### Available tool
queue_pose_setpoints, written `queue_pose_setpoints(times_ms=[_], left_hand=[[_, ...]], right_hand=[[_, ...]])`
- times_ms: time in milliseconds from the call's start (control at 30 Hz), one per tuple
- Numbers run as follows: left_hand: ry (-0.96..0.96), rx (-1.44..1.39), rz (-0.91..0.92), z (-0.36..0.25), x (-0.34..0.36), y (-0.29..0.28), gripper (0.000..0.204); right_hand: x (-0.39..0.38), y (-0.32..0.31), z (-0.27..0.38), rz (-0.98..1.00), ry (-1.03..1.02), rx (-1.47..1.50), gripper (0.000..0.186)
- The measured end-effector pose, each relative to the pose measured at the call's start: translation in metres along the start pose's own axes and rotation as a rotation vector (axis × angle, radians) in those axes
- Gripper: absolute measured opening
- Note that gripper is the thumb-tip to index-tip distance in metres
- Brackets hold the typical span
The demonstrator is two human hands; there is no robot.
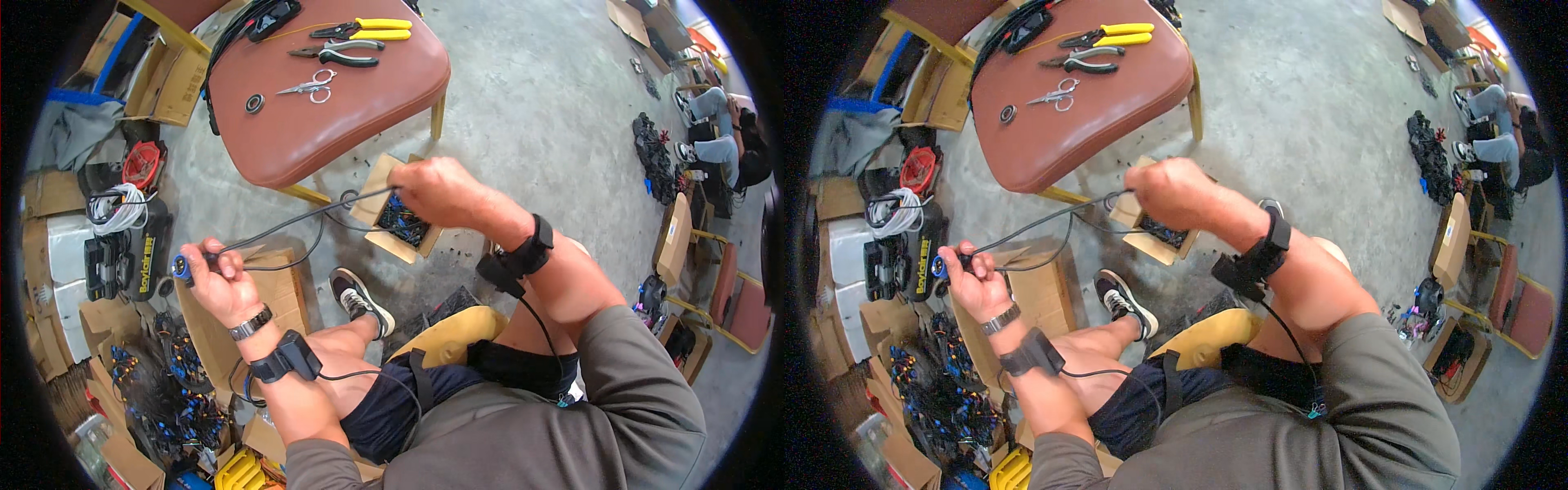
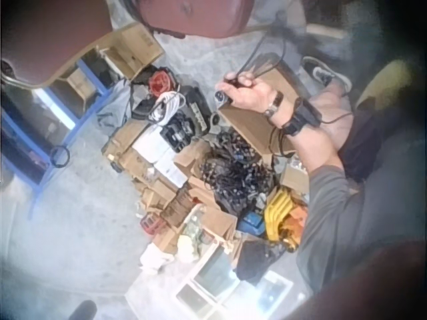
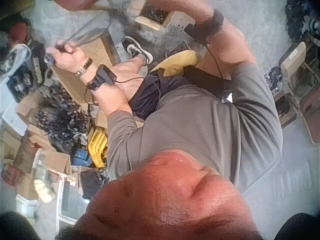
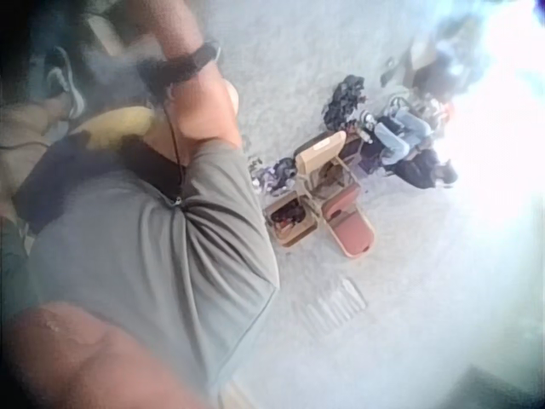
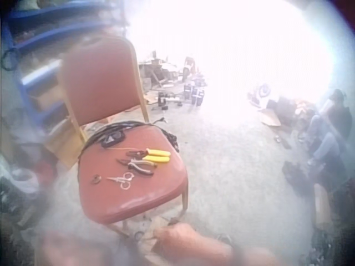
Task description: The person is inspecting and untangling several wiring harnesses and electrical connectors.
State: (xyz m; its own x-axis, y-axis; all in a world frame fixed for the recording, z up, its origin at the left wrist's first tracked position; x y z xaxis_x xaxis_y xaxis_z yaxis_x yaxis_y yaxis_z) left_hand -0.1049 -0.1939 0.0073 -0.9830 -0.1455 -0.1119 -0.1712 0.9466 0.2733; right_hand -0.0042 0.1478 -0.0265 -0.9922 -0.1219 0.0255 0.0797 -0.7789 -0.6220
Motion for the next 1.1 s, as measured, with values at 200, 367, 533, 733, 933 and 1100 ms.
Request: queue_pose_setpoints(times_ms=[200,367,533,733,933,1100], left_hand=[[-0.054,-0.011,-0.118,-0.008,0.012,-0.039,0.036],[-0.051,0.013,-0.197,-0.012,0.018,-0.057,0.037],[-0.081,0.03,-0.133,-0.011,0.017,-0.06,0.033],[-0.105,0.063,-0.184,0.0,0.025,-0.064,0.032],[-0.141,0.116,-0.266,0.011,0.034,-0.086,0.034],[-0.158,0.186,-0.318,0.019,0.036,-0.102,0.034]], right_hand=[[0.003,-0.047,-0.032,-0.152,0.132,-0.046,0.014],[-0.001,-0.071,-0.05,-0.233,0.195,-0.167,0.017],[-0.007,-0.092,-0.074,-0.346,0.341,0.333,0.021],[-0.007,-0.082,-0.064,-0.289,0.414,0.955,0.024],[-0.018,-0.077,-0.053,0.0,0.472,0.813,0.032],[-0.025,-0.08,-0.049,0.111,0.397,0.793,0.037]])
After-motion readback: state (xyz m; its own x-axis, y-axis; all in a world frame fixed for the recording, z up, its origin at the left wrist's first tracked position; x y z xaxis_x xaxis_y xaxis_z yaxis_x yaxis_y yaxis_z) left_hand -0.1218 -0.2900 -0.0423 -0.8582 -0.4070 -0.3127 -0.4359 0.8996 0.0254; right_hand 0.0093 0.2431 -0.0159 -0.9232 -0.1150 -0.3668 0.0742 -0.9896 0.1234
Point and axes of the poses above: each hand's wrist, its own x-axis towards the middle knuckle, its own y-axis out of the palm, z = x × y, the point moved 7 cm from there along x, towards the middle knuckle, and after that the axes turned 12 degrees about x, right-handed, at the moved point
